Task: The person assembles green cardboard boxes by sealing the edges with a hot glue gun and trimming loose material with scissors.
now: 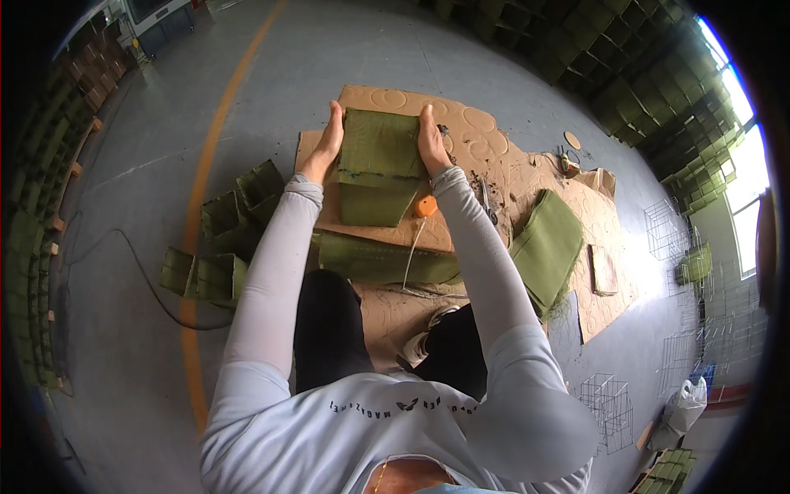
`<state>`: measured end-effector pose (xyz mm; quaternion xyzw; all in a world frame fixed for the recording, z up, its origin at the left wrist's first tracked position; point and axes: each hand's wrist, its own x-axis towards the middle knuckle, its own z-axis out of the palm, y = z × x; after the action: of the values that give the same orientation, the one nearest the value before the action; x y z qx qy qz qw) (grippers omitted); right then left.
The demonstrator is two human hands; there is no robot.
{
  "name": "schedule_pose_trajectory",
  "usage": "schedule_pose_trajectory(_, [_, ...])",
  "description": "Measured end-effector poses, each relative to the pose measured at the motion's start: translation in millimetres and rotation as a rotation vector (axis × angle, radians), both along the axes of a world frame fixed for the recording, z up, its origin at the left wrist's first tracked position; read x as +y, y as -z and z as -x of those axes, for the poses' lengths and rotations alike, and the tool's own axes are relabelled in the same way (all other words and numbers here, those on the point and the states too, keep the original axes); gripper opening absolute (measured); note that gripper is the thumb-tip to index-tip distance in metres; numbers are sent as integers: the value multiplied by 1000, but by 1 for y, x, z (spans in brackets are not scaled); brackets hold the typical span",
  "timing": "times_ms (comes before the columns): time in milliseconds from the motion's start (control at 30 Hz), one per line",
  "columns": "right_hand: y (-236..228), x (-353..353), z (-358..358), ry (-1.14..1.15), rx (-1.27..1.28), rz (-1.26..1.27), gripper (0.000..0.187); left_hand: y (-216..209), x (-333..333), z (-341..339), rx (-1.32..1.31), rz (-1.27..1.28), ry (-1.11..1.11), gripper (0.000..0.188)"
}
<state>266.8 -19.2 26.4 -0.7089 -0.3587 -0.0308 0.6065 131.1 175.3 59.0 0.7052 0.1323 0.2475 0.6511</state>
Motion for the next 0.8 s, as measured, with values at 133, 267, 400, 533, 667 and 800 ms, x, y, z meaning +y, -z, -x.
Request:
schedule_pose_trajectory(133, [8, -33, -10, 247, -131, -5, 62, -24, -30, 23, -42, -283, -41, 79])
schedule_pose_trajectory(267, [-90, -25, 107, 186, -458, 219, 54, -55, -53, 64, -59, -736, -236, 56])
schedule_pose_trajectory(400, [-57, -15, 112, 226, -766, 406, 60, -29, -65, 55, 38, -1163, -262, 66])
schedule_pose_trajectory(533, [-33, -16, 118, 328, -755, 356, 68, -20, -74, 65, 4, -1223, -253, 69])
schedule_pose_trajectory(667, [-30, -17, 123, 364, -750, 366, 70, -16, -74, 73, -41, -1313, -323, 69])
schedule_pose_trajectory(800, [-56, -37, 116, 84, -359, 283, 57, -24, -74, 91, -12, -1424, -336, 70])
